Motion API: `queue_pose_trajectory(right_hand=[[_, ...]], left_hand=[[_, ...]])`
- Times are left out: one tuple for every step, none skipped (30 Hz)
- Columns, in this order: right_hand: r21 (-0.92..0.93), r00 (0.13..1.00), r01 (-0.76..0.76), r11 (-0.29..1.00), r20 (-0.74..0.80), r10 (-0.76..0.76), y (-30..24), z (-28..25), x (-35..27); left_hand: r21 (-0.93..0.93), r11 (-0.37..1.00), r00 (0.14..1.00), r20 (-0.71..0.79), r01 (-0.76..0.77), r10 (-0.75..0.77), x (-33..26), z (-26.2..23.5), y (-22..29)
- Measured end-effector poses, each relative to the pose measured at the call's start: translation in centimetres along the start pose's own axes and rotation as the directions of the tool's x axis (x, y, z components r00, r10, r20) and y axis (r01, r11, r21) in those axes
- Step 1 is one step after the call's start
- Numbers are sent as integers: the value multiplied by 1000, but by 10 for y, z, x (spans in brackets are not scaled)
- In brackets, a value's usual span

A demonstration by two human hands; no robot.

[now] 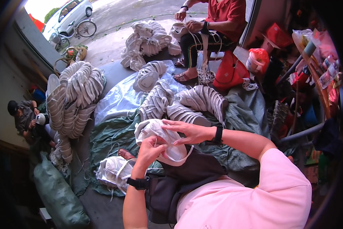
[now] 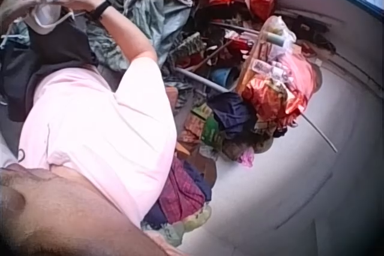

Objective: Inserting laces into white sneakers and preparing them for packing.

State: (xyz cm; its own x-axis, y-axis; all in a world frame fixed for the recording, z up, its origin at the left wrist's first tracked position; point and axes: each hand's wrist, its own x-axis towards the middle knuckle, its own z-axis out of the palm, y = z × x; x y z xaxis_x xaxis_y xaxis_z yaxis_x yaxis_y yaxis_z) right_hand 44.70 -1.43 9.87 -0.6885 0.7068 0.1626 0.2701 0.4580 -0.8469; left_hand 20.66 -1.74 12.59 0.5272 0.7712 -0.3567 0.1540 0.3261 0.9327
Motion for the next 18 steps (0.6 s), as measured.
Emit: queue_pose_trajectory(right_hand=[[47, 1000, 5, 999, -18, -4, 1, 3, 0], [94, 999, 11, 996, -37, -7, 1, 5, 0], [94, 999, 12, 995, -37, -8, 1, 6, 0], [85, 999, 15, 996, -40, -11, 1, 7, 1], [75, 999, 14, 997, -45, -10, 1, 7, 0], [75, 999, 11, 997, -47, -7, 2, 8, 0], [89, 999, 3, 996, -49, 2, 4, 9, 0], [105, 999, -2, 994, -50, 7, 4, 10, 1], [106, 999, -1, 994, -49, 7, 3, 12, 2], [108, 998, -27, 994, -51, 32, 0, 14, 2], [110, 997, -51, 993, -51, 57, -2, 15, 3], [111, 997, -50, 993, -50, 56, -3, 15, 4], [104, 998, -38, 994, -49, 43, -4, 13, 5], [96, 998, -28, 995, -50, 33, -4, 12, 5], [97, 998, -29, 995, -50, 34, -2, 9, 7], [156, 994, -84, 984, -53, 94, -1, 5, 10], [215, 987, -138, 967, -54, 153, 1, 2, 13], [216, 987, -138, 967, -55, 153, 3, 1, 16]], left_hand=[[1, 1000, 1000, -2, 1, -1, 0, -1, 0], [13, 1000, 1000, 5, 19, -19, 0, -3, 0], [26, 999, 999, 11, 36, -37, 0, -4, 0], [27, 999, 999, 10, 37, -37, 0, -5, 1], [23, 998, 998, 13, 57, -57, 0, -5, 3], [18, 997, 997, 17, 77, -78, 1, -4, 4], [18, 997, 997, 20, 78, -78, 1, -4, 6], [4, 997, 997, 15, 80, -81, 0, -4, 7], [-9, 997, 997, 10, 83, -83, 0, -5, 8], [-9, 996, 996, 9, 84, -84, 1, -6, 7], [-7, 996, 995, 22, 93, -93, 0, -9, 7], [-4, 995, 994, 35, 103, -103, 1, -11, 6], [-5, 995, 994, 33, 104, -104, 1, -12, 8], [4, 994, 993, 36, 113, -114, 2, -12, 10], [14, 992, 992, 37, 123, -123, 3, -11, 12], [14, 992, 992, 38, 124, -124, 5, -10, 13], [19, 990, 990, 34, 138, -139, 7, -9, 14], [24, 988, 988, 29, 153, -153, 8, -8, 15]])
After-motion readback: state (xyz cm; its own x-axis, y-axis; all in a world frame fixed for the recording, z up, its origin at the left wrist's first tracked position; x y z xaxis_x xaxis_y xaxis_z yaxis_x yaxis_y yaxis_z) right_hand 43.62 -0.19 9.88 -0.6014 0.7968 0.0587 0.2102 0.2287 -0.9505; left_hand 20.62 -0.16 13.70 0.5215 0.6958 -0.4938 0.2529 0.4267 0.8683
